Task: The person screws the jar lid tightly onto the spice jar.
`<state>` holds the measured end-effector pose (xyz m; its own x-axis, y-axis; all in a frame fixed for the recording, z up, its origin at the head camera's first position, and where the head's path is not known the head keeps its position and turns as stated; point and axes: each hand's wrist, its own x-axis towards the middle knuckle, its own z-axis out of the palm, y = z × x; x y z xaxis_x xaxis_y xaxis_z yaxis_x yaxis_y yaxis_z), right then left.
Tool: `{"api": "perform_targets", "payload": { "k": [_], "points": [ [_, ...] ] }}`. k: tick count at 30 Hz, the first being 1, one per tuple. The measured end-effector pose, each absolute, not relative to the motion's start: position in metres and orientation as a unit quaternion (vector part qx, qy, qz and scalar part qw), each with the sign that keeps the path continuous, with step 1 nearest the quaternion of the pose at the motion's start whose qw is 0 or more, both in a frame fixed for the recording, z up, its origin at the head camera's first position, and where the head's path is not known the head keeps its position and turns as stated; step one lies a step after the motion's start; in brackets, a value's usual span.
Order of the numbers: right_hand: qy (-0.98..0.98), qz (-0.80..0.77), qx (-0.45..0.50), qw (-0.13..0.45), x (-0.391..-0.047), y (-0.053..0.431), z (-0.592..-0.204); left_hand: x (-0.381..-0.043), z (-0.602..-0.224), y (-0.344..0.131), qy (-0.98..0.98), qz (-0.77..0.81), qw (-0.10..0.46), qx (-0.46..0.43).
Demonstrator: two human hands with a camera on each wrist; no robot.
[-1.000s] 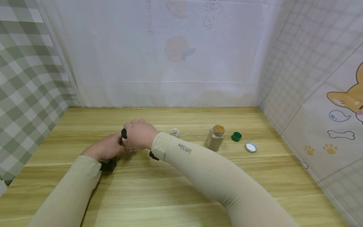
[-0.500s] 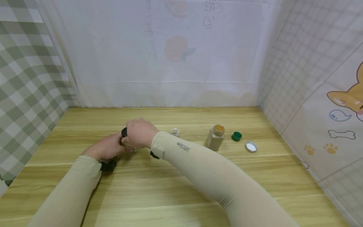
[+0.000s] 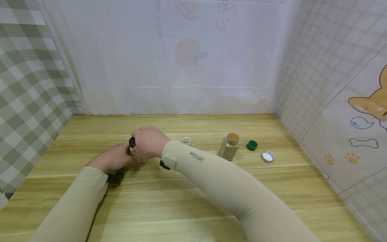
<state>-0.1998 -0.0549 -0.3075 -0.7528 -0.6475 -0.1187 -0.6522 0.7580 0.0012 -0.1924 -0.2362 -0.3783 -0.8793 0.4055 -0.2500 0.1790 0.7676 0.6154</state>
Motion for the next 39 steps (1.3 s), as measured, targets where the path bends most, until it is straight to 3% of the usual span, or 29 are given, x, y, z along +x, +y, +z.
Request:
{"api": "perform_targets", "payload": {
  "k": [39],
  "points": [
    [0.932,0.071,-0.352,0.043,-0.1984,-0.0565,-0.3097,-0.1947,-0.3835,-0.2372,0.924,0.300,0.178,0.158]
  ]
}}
